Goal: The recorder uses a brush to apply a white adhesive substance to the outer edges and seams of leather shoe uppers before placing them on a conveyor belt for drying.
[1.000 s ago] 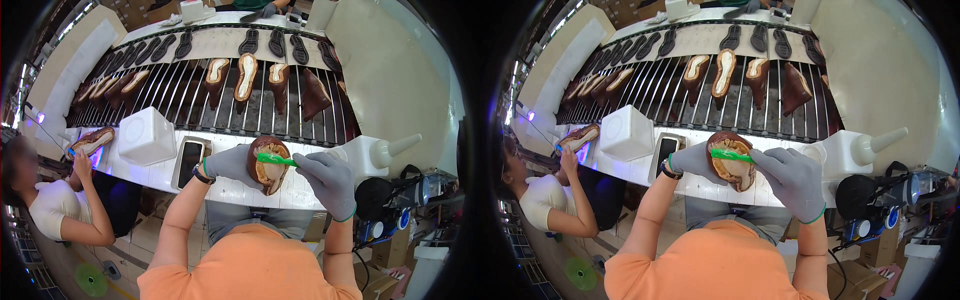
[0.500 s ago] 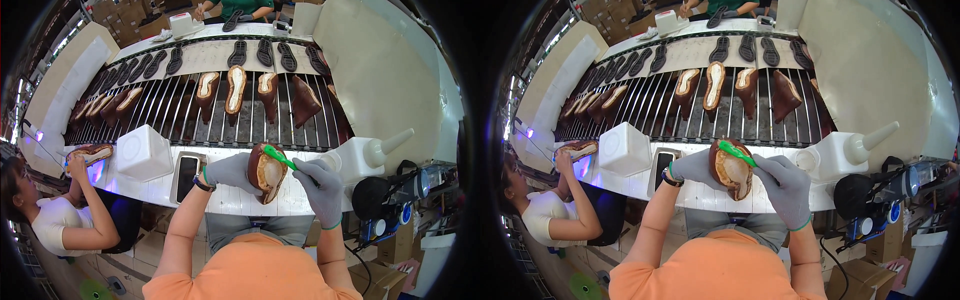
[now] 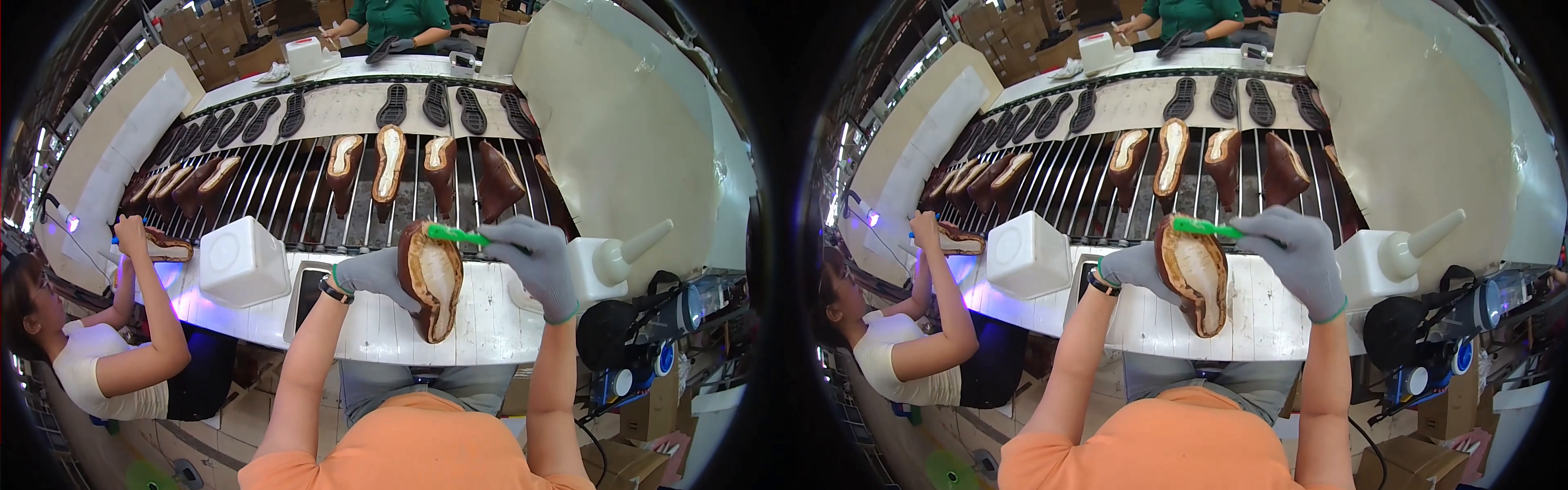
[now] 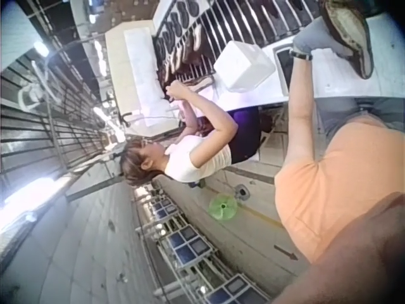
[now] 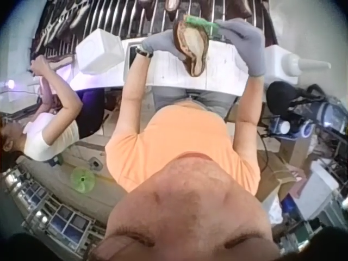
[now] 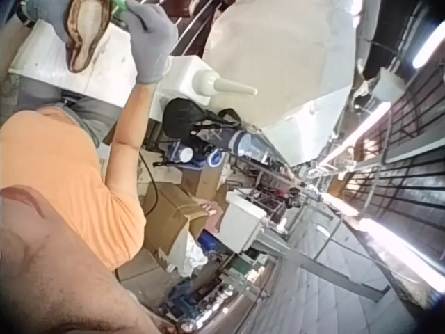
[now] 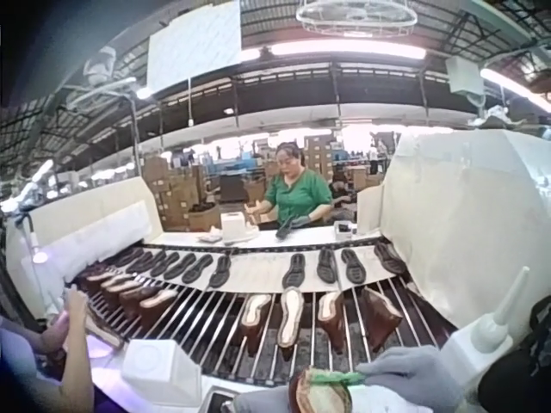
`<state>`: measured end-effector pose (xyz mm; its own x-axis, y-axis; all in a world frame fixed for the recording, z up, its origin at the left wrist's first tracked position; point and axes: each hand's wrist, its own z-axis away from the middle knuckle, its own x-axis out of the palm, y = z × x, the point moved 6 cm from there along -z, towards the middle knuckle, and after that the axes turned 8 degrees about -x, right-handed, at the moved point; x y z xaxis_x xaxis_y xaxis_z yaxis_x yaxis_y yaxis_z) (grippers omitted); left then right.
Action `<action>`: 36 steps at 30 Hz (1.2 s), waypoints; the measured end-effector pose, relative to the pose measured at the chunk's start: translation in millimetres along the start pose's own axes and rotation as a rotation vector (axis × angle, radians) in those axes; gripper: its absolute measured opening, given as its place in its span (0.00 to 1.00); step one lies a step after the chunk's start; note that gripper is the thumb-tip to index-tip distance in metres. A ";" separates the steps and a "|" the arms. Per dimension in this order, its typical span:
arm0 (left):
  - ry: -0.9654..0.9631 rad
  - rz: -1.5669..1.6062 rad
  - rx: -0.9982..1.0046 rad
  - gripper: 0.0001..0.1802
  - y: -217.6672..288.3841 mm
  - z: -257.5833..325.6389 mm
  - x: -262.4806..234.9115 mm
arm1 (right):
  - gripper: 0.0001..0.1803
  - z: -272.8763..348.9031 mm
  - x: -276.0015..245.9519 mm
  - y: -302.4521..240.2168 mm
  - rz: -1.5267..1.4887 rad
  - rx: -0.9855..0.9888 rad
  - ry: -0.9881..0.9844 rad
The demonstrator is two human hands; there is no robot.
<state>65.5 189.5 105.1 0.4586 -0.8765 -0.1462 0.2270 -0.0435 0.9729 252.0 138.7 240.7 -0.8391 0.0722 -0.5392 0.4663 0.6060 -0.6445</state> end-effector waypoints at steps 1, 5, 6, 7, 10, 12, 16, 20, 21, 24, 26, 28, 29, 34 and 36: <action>-0.018 0.084 0.011 0.43 -0.8 -0.5 0.0 | 0.12 -3.8 0.4 5.9 -0.033 0.007 0.027; -0.052 0.165 -0.001 0.41 -12.3 -4.8 -8.4 | 0.13 -10.4 13.4 28.5 -0.003 0.000 -0.105; -0.030 0.153 0.045 0.41 -15.2 -5.6 -9.2 | 0.12 -4.1 16.0 34.9 -0.040 0.041 -0.118; -0.029 0.154 0.044 0.41 -18.0 -6.0 -11.3 | 0.12 0.4 16.3 38.8 -0.042 0.041 -0.120; -0.005 0.113 0.045 0.40 -23.3 -6.7 -17.9 | 0.11 17.8 21.8 42.8 0.007 0.041 -0.298; 0.021 0.145 0.084 0.38 -22.9 -6.1 -21.6 | 0.10 20.4 17.6 44.3 0.012 0.038 -0.323; 0.006 0.164 0.001 0.37 -26.9 -8.6 -21.1 | 0.09 2.9 7.0 36.8 -0.113 0.096 -0.127; -0.053 0.210 -0.071 0.35 -11.9 -8.6 -12.1 | 0.12 -26.4 2.2 22.1 0.061 0.050 -0.125; -0.070 0.244 -0.102 0.35 -10.6 -9.4 -9.7 | 0.12 -26.8 2.2 21.4 0.063 0.048 -0.128; -0.093 0.293 -0.074 0.35 -15.3 -12.7 -10.1 | 0.09 -30.2 14.3 1.9 0.220 -0.077 -0.353; -0.100 0.324 -0.088 0.35 -11.2 -12.2 -8.8 | 0.09 -17.8 14.1 4.6 0.258 -0.047 -0.507; -0.072 0.227 -0.072 0.38 -16.5 -15.7 -12.9 | 0.09 -1.2 12.3 3.3 0.252 -0.006 -0.656; -0.093 0.233 -0.073 0.38 -20.0 -13.8 -11.6 | 0.09 6.7 7.3 5.7 0.256 0.015 -0.653; 0.260 0.048 -0.094 0.47 -44.3 9.3 -19.7 | 0.12 88.6 -57.7 56.3 0.289 0.390 -0.011; 0.247 0.040 -0.148 0.48 -57.2 6.8 -2.7 | 0.11 141.0 -63.9 89.5 0.557 0.492 0.106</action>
<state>45.5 191.1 51.1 0.6608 -0.7322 -0.1649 0.3193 0.0754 0.9447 386.8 76.6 141.1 -0.4531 0.3554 -0.8175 0.8804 0.0347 -0.4729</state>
